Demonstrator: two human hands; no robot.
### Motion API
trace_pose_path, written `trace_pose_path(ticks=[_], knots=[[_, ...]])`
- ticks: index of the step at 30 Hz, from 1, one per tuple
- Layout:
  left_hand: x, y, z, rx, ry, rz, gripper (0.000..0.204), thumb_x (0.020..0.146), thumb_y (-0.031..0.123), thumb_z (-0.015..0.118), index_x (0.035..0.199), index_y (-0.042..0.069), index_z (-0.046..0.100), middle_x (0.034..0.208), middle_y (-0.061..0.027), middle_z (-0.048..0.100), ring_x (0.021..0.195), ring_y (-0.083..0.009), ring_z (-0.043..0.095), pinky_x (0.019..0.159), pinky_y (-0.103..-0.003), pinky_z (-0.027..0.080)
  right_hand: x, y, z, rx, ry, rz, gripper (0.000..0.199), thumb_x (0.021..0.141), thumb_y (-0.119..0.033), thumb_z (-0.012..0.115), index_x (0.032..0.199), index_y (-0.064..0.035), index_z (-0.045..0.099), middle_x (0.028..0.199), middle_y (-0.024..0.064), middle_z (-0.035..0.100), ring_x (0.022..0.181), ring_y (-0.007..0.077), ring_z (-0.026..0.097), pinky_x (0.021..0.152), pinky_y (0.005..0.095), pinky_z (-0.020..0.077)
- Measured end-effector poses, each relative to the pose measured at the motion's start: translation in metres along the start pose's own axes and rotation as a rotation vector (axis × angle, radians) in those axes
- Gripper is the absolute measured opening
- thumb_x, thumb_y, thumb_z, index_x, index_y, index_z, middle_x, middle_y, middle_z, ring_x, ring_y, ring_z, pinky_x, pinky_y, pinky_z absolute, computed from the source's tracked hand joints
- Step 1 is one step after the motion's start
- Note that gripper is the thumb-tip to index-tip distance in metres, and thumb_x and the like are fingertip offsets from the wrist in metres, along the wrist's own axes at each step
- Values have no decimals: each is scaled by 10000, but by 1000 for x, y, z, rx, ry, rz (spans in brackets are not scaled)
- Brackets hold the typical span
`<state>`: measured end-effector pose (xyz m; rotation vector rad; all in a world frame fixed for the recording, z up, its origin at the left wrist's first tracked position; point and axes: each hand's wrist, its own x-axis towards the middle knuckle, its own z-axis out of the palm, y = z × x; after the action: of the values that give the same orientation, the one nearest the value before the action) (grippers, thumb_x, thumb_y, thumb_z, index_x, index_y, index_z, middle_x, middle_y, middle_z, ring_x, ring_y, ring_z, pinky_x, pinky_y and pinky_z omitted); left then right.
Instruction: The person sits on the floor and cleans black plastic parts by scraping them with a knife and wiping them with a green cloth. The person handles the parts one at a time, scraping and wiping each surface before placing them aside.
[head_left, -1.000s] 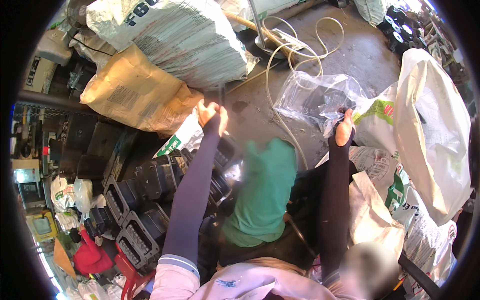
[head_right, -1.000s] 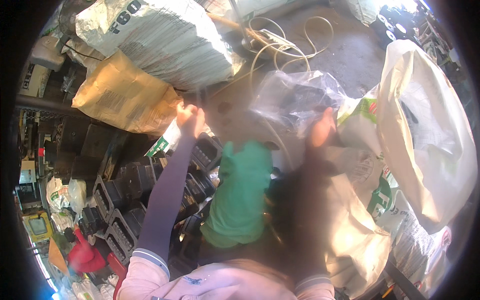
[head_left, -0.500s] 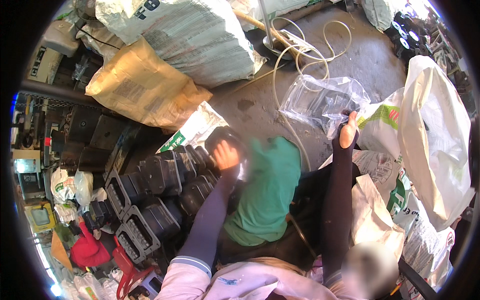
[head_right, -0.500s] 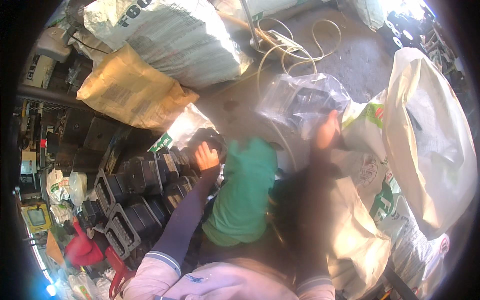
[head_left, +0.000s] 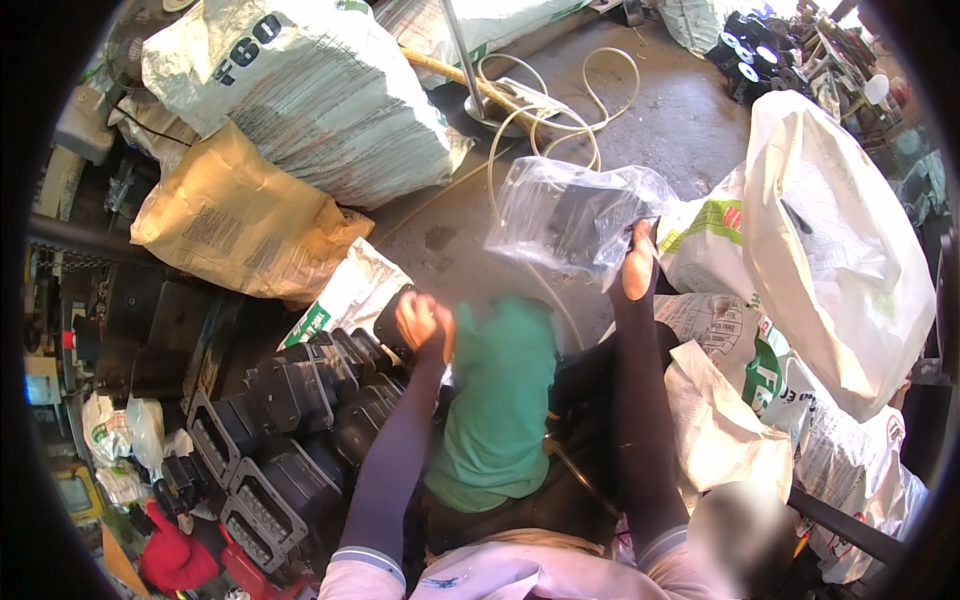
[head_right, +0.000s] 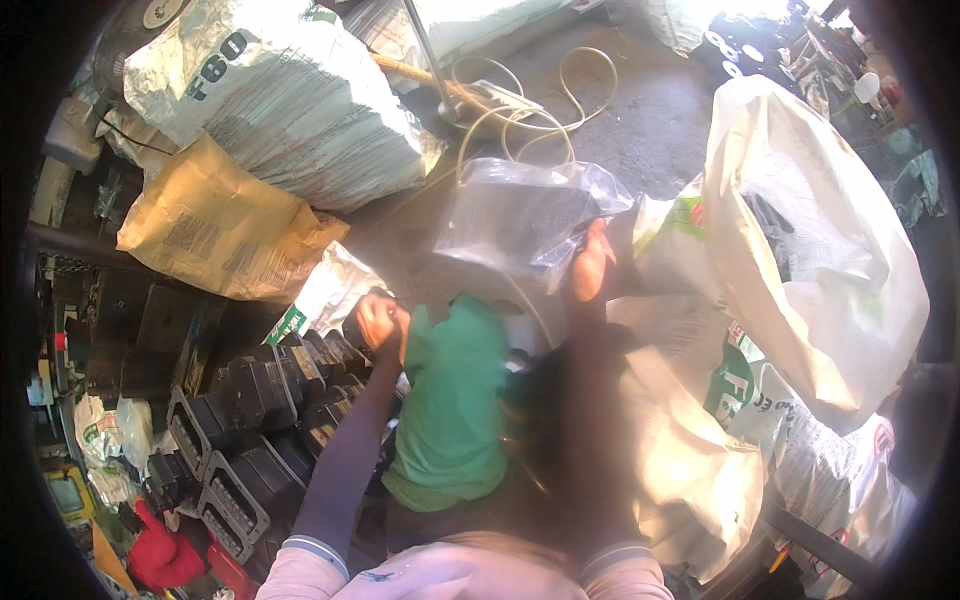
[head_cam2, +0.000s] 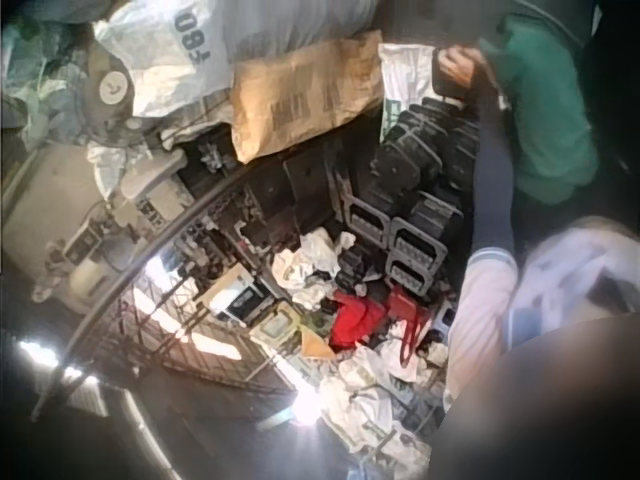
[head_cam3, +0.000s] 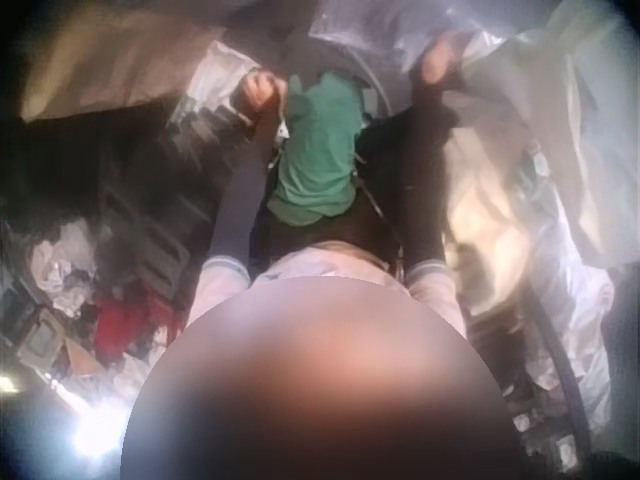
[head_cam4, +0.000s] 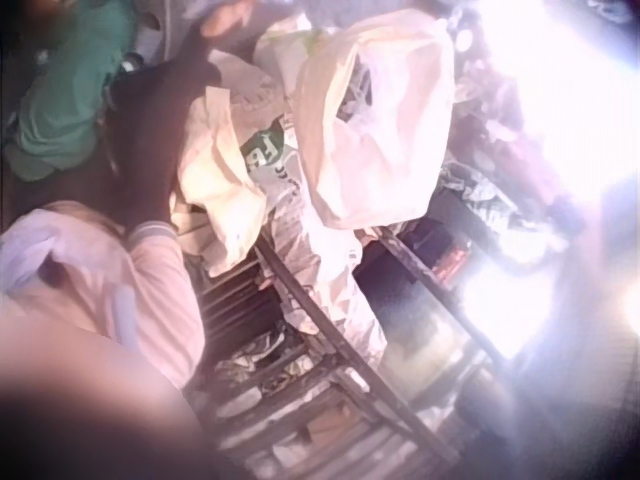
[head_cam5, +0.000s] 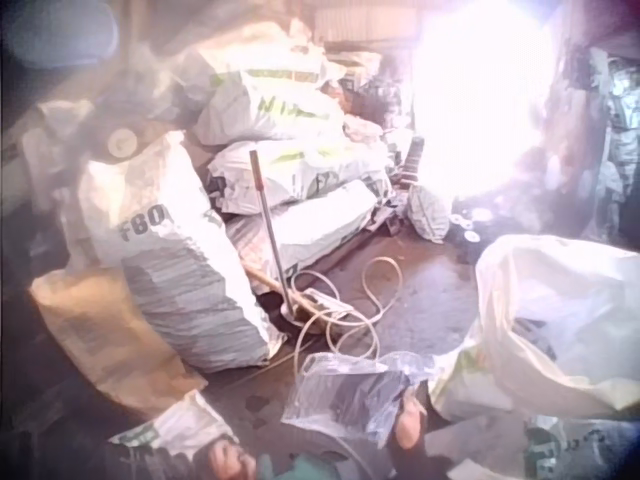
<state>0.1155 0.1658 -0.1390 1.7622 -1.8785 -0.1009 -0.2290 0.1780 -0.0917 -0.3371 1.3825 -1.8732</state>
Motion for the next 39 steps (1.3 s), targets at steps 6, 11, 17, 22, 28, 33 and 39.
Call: trace_pose_path(ticks=[6, 11, 17, 22, 28, 33, 39], knots=[[139, 73, -38, -1161, -742, -323, 305, 911, 161, 676, 1173, 6, 669, 1002, -96, 719, 869, -166, 676, 802, -293, 537, -11, -12, 13, 242, -269, 166, 500, 1042, -461, 450, 1154, -2, 616, 921, 56, 668, 741, 139, 640, 632, 273, 520], [149, 130, -35, -1158, -1070, -138, 416, 874, 246, 750, 1181, -21, 660, 1002, -121, 723, 929, -184, 679, 821, -325, 539, -19, -15, 23, 246, -273, 197, 504, 1052, -433, 435, 1204, 16, 604, 975, 82, 678, 795, 154, 663, 668, 282, 539], [155, 147, -18, -985, -1122, -4, 688, 786, 356, 827, 1274, -56, 570, 1126, -177, 676, 1012, -219, 655, 848, -342, 526, -16, -12, 23, 316, -255, 247, 530, 1041, -447, 453, 1234, 28, 589, 1037, 114, 676, 861, 197, 673, 753, 316, 551], [155, 144, -17, -1079, -1114, -112, 879, 700, 389, 884, 1300, -133, 508, 1155, -215, 639, 996, -228, 643, 818, -332, 515, -15, -7, 20, 54, -149, 276, 577, 1023, -491, 468, 1262, 23, 570, 1051, 129, 671, 884, 229, 677, 759, 355, 562], [180, 138, -53, -889, -1316, -238, 717, 857, 359, 740, 1402, -29, 481, 1350, -196, 533, 1258, -259, 522, 1038, -353, 451, 25, 21, -16, 33, -12, 406, 538, 1031, -407, 431, 1335, 34, 485, 1167, 161, 616, 1028, 301, 629, 917, 463, 534], [202, 110, -88, -1101, -913, -398, 848, 689, 272, 869, 1292, -135, 434, 1186, -225, 580, 1007, -261, 617, 863, -357, 511, 59, 54, -68, 364, -187, 217, 537, 1046, -400, 352, 1272, 63, 500, 1096, 184, 614, 970, 315, 625, 900, 462, 526], [195, 46, -114, -471, -367, -310, 858, 632, 296, 857, 1262, -57, 392, 1138, -239, 621, 1045, -302, 641, 934, -380, 506, 55, 38, -57, -76, 368, -56, 520, 1063, -354, 280, 1198, 60, 564, 1078, 185, 635, 953, 285, 640, 889, 398, 521]])
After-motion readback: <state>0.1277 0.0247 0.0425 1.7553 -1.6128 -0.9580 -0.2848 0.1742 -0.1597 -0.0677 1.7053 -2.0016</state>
